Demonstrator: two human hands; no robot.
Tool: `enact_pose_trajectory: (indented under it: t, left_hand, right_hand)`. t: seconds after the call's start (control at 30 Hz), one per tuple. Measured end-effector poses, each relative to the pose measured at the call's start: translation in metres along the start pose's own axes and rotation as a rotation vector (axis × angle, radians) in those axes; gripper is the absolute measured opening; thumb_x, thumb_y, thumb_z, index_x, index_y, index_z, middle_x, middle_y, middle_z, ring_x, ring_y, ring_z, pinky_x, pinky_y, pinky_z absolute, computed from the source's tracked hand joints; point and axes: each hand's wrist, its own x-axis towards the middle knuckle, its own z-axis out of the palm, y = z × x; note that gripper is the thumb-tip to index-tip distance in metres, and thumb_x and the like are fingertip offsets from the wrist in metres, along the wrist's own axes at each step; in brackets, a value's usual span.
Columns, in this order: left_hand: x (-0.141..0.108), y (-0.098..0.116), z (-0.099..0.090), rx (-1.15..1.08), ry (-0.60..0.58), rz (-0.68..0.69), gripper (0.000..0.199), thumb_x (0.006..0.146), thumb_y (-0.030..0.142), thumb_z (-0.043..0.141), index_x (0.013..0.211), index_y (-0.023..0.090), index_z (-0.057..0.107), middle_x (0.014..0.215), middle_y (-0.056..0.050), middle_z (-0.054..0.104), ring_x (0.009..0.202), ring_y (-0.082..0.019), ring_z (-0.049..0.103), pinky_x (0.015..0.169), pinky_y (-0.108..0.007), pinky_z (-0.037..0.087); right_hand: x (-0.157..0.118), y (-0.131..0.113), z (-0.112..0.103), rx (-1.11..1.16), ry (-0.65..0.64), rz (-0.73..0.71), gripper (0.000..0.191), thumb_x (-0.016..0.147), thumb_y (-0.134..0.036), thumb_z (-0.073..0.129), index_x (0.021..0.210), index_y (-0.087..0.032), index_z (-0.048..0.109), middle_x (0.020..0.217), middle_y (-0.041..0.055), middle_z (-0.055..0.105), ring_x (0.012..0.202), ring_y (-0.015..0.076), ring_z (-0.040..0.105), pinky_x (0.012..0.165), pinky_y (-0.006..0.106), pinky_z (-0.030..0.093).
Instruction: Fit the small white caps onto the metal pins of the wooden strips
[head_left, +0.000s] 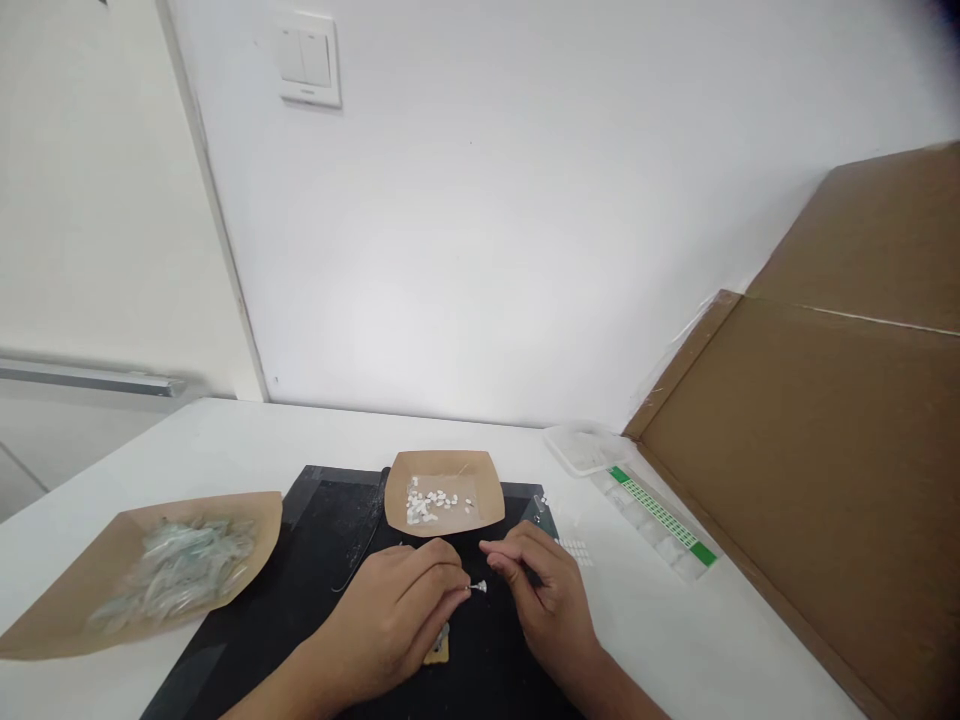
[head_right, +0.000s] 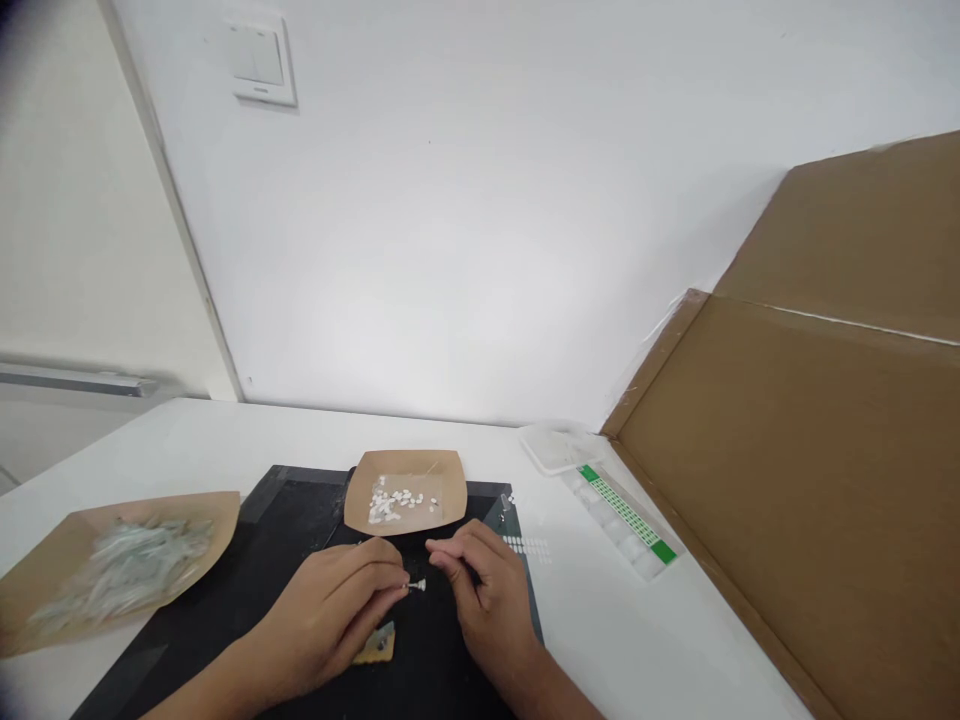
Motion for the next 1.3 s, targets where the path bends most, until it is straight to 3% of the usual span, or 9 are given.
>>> enact_pose_trajectory:
  t: [0.1, 0.17, 0.3, 0.4, 0.6, 0.8, 0.97, 1.13, 1.3]
  left_hand:
    - [0.0, 0.001, -0.001, 0.011, 0.01, 0.0, 0.014, 0.104, 0.01, 0.058, 0.115, 0.016, 0.064, 0.098, -0.008, 0.073, 0.083, -0.019, 0.07, 0.074, -0.029, 0.056]
    - [0.0, 0.001, -0.001, 0.016, 0.011, -0.001, 0.013, 0.104, 0.011, 0.059, 0.115, 0.017, 0.064, 0.098, -0.007, 0.073, 0.082, -0.018, 0.07, 0.073, -0.028, 0.056]
    - [0.001, 0.001, -0.002, 0.041, -0.009, 0.014, 0.012, 0.104, 0.014, 0.06, 0.114, 0.018, 0.064, 0.097, -0.005, 0.074, 0.078, -0.017, 0.07, 0.069, -0.028, 0.053]
    - [0.002, 0.001, -0.002, 0.06, -0.015, 0.031, 0.008, 0.105, 0.015, 0.059, 0.11, 0.018, 0.064, 0.096, -0.004, 0.074, 0.077, -0.017, 0.07, 0.066, -0.027, 0.051]
    - [0.003, 0.002, -0.002, 0.075, 0.009, 0.044, 0.007, 0.105, 0.016, 0.058, 0.109, 0.018, 0.064, 0.096, -0.004, 0.073, 0.072, -0.015, 0.066, 0.062, -0.027, 0.048]
    - [0.004, 0.003, -0.003, 0.088, 0.018, 0.058, 0.006, 0.104, 0.015, 0.058, 0.106, 0.017, 0.064, 0.094, -0.004, 0.072, 0.071, -0.015, 0.066, 0.061, -0.027, 0.047]
    - [0.006, 0.009, -0.003, 0.152, 0.002, 0.115, 0.007, 0.101, 0.014, 0.06, 0.102, 0.018, 0.065, 0.088, -0.001, 0.071, 0.062, -0.016, 0.06, 0.053, -0.031, 0.038]
    - [0.009, 0.01, 0.006, 0.224, 0.063, 0.137, 0.015, 0.101, 0.013, 0.059, 0.088, 0.018, 0.062, 0.078, 0.002, 0.068, 0.054, -0.014, 0.053, 0.05, -0.033, 0.028]
    - [0.009, 0.01, 0.008, 0.211, 0.096, 0.108, 0.03, 0.109, 0.017, 0.05, 0.08, 0.019, 0.057, 0.066, 0.006, 0.061, 0.048, -0.012, 0.046, 0.047, -0.032, 0.03]
  right_hand:
    - [-0.002, 0.005, -0.002, -0.024, 0.032, -0.035, 0.018, 0.104, -0.031, 0.066, 0.102, -0.026, 0.083, 0.078, 0.002, 0.071, 0.069, 0.0174, 0.066, 0.063, 0.027, 0.05]
    - [-0.003, 0.006, -0.002, -0.026, 0.039, -0.001, 0.019, 0.102, -0.036, 0.07, 0.091, -0.024, 0.082, 0.075, 0.0012, 0.071, 0.067, 0.0173, 0.067, 0.062, 0.026, 0.05]
    - [-0.002, 0.009, -0.002, -0.033, 0.059, 0.096, 0.045, 0.108, -0.042, 0.054, 0.072, -0.022, 0.071, 0.063, 0.0, 0.068, 0.059, 0.0167, 0.066, 0.059, 0.026, 0.05]
    - [0.001, 0.015, -0.002, -0.046, 0.071, 0.148, 0.047, 0.112, -0.042, 0.046, 0.077, -0.022, 0.071, 0.064, 0.0003, 0.069, 0.057, 0.0166, 0.066, 0.056, 0.025, 0.051]
    - [0.003, 0.024, 0.001, -0.054, 0.106, 0.169, 0.04, 0.113, -0.044, 0.043, 0.109, -0.022, 0.077, 0.088, 0.005, 0.079, 0.075, 0.0205, 0.075, 0.071, 0.03, 0.059]
    - [0.004, 0.025, -0.005, -0.092, 0.168, 0.154, 0.041, 0.109, -0.047, 0.053, 0.091, -0.022, 0.08, 0.073, 0.0027, 0.074, 0.068, 0.0201, 0.071, 0.066, 0.029, 0.056]
    - [0.008, 0.028, -0.016, -0.183, 0.272, 0.188, 0.042, 0.109, -0.046, 0.051, 0.089, -0.022, 0.079, 0.074, 0.003, 0.074, 0.069, 0.02, 0.071, 0.068, 0.029, 0.056]
    - [0.01, 0.031, -0.017, -0.219, 0.214, 0.164, 0.04, 0.108, -0.047, 0.053, 0.09, -0.022, 0.078, 0.074, 0.0031, 0.074, 0.068, 0.0198, 0.071, 0.064, 0.027, 0.057]
    - [0.005, 0.037, -0.009, -0.203, 0.133, 0.123, 0.038, 0.111, -0.043, 0.046, 0.103, -0.024, 0.078, 0.088, 0.0053, 0.077, 0.072, 0.0198, 0.071, 0.062, 0.027, 0.058]
